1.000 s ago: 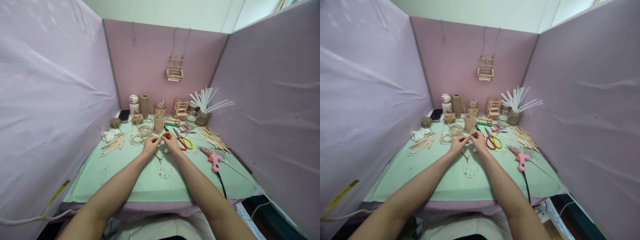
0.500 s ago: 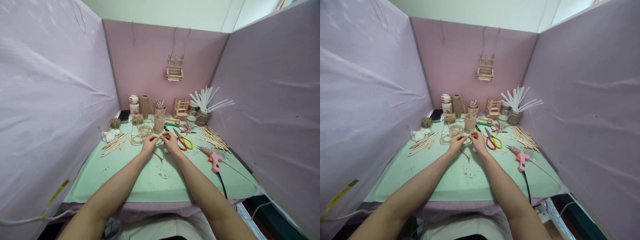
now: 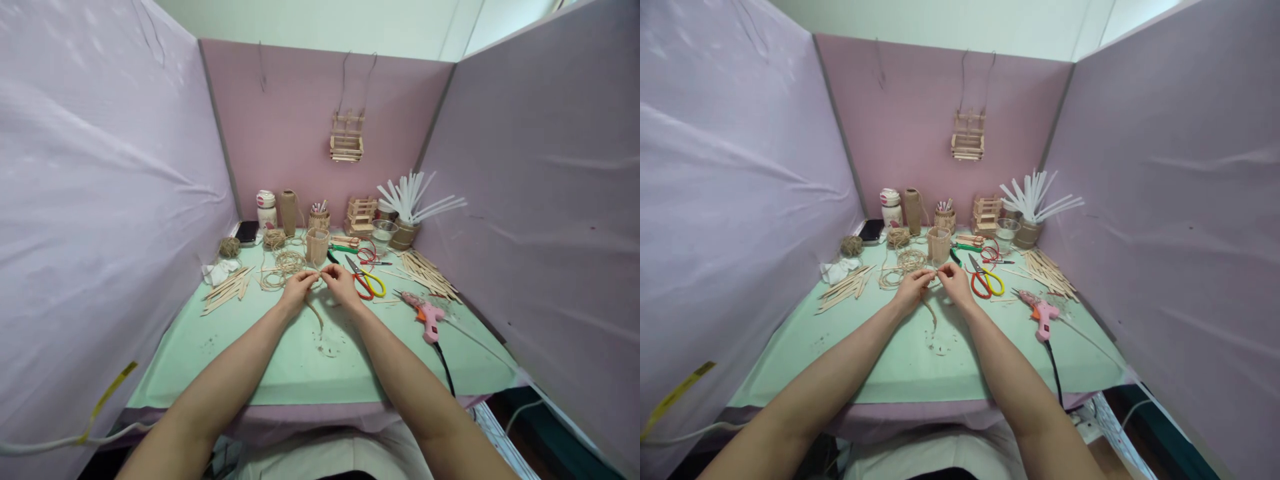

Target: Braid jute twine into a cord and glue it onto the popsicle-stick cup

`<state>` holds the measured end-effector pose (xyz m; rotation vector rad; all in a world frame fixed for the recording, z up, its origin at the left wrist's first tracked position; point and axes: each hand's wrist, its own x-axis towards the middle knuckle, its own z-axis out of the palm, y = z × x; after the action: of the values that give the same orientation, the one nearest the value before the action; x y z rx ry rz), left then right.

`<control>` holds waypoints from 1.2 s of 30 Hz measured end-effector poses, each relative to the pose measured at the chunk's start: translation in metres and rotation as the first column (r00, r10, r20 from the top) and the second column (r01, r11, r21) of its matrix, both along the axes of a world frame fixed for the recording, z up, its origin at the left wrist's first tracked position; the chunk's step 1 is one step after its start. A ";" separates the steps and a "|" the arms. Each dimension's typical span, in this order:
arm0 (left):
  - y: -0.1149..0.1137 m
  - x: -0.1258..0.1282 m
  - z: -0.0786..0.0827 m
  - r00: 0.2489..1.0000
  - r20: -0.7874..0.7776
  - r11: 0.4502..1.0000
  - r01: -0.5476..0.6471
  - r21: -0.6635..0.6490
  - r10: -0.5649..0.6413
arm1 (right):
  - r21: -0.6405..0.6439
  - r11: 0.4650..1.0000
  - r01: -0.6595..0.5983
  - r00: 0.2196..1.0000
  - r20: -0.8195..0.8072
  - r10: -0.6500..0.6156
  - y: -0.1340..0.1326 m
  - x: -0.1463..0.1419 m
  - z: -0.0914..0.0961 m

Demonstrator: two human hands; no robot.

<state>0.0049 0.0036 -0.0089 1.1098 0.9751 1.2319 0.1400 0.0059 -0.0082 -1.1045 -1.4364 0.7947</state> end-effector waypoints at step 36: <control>-0.002 0.003 0.000 0.994 -0.006 0.994 -0.107 -0.017 0.107 | 0.126 0.992 0.015 0.989 0.141 -0.033 -0.006 -0.002 0.004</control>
<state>0.0075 0.0011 -0.0085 1.0586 1.0586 1.3050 0.1385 -0.0005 -0.0047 -1.0989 -1.5679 0.6100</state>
